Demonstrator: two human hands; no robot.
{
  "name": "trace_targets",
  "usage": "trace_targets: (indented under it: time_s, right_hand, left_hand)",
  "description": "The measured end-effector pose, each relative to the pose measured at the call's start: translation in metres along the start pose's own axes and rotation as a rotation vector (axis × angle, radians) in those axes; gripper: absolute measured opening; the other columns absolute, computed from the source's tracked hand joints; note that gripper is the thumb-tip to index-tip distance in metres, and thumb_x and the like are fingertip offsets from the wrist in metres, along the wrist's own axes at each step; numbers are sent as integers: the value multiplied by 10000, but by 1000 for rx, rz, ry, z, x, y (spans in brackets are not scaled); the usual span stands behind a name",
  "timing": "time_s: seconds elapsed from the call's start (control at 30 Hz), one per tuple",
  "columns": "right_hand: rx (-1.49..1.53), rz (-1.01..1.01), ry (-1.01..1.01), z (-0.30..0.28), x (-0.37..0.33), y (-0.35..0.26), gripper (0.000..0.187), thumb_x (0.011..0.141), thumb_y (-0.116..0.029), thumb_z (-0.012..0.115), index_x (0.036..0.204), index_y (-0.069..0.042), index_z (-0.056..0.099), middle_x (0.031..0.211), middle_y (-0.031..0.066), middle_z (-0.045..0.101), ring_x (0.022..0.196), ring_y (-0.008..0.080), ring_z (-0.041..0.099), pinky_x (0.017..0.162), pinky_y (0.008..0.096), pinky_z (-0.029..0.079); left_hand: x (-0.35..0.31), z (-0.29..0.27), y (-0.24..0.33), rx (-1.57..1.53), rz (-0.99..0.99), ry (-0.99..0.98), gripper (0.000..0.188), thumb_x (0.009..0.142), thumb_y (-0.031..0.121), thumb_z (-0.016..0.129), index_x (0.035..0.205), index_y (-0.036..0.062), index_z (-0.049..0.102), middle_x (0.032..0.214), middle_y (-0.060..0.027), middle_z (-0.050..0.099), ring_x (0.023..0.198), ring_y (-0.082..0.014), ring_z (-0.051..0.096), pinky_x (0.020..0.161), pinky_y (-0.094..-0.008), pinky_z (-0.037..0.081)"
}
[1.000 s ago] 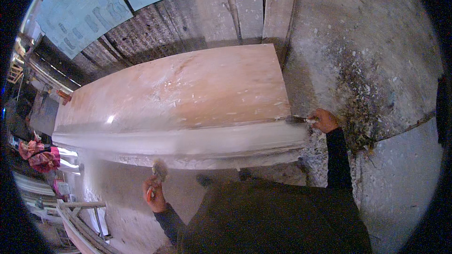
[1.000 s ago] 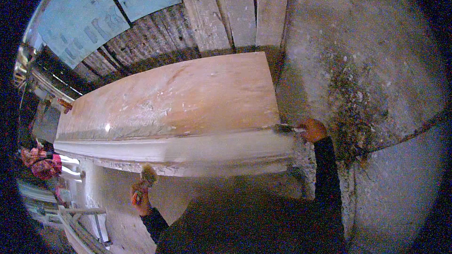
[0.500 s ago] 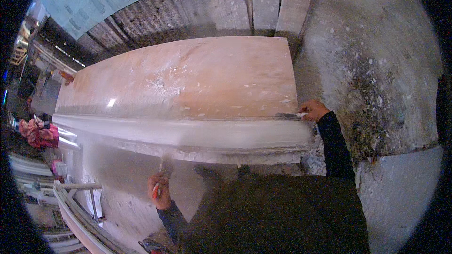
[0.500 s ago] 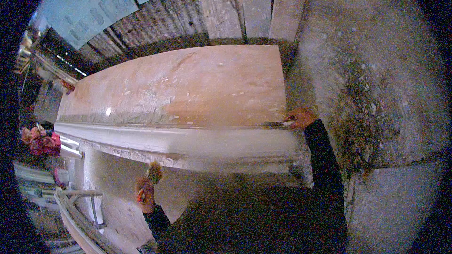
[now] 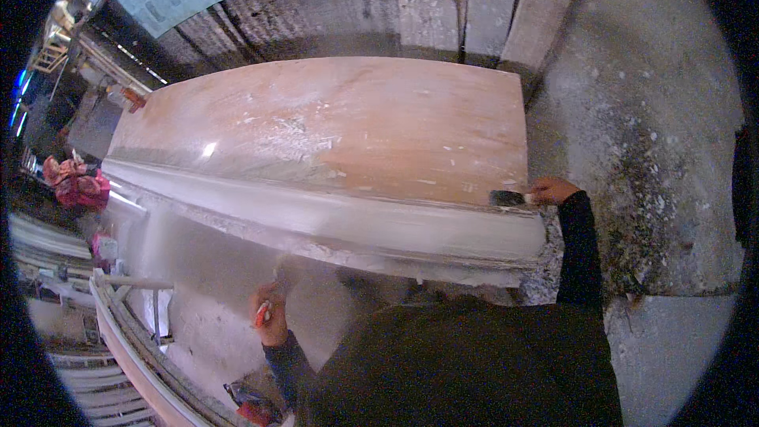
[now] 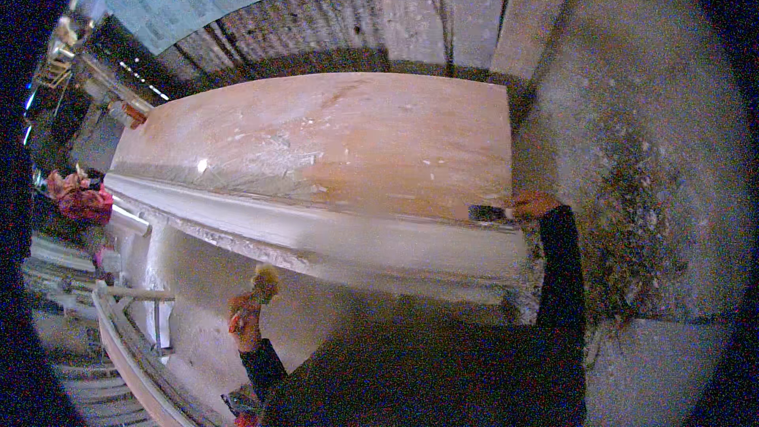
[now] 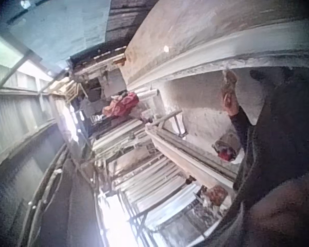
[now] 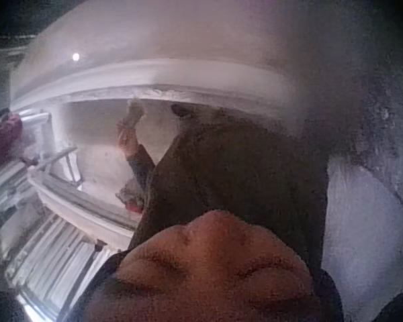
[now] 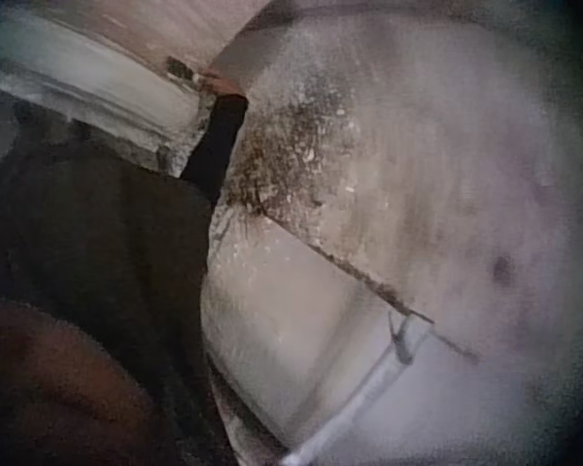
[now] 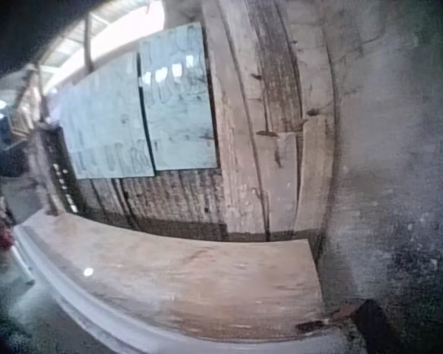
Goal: The person scrapes a white substance from the edge of a large curved wooden panel using a scraper in the right hand and a brush in the left hand. The person repeatedly scrapes and brushes along the same edge while another person stands nearby.
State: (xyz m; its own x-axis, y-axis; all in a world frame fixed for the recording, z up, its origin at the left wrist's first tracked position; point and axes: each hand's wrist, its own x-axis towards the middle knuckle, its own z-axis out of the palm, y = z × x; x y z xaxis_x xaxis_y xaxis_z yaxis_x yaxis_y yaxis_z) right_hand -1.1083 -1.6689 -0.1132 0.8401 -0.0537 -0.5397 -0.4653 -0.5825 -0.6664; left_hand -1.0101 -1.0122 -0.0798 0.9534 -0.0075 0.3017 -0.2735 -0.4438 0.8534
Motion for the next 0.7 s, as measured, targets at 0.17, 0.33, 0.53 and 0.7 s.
trace_targets:
  time_s: [0.17, 0.33, 0.53, 0.7]
  right_hand:
    - [-230, -28, -115, -18, 25, 51, 252, 713, -241, 632, 868, -42, 645, 735, 63, 635, 689, 166, 588, 600, 294, 469]
    - [-214, 223, -102, -15, 46, -26, 226, 715, -241, 636, 842, -56, 663, 760, 70, 641, 601, 141, 583, 553, 281, 483]
    - [-46, 237, -125, -23, 67, -33, 196, 718, -222, 628, 812, -54, 664, 717, 55, 637, 560, 120, 571, 503, 276, 473]
    - [-262, 94, -154, -6, 98, -59, 187, 708, -219, 633, 792, -55, 663, 710, 45, 638, 575, 122, 582, 522, 273, 477]
  left_hand:
    - [20, 7, 40, 66, -48, -14, 193, 687, -12, 586, 876, 22, 557, 899, -56, 556, 812, -152, 511, 724, -269, 410]
    - [16, -16, 22, -19, -206, -4, 139, 697, 3, 585, 833, 18, 559, 867, -72, 567, 799, -160, 522, 712, -282, 424]
    - [33, -19, 26, 98, -54, 73, 104, 717, 17, 563, 820, 12, 563, 832, -82, 578, 767, -168, 534, 688, -292, 440]
    - [53, -34, -23, -64, -178, 136, 98, 743, 20, 524, 835, 5, 553, 828, -73, 572, 749, -150, 533, 653, -259, 441]
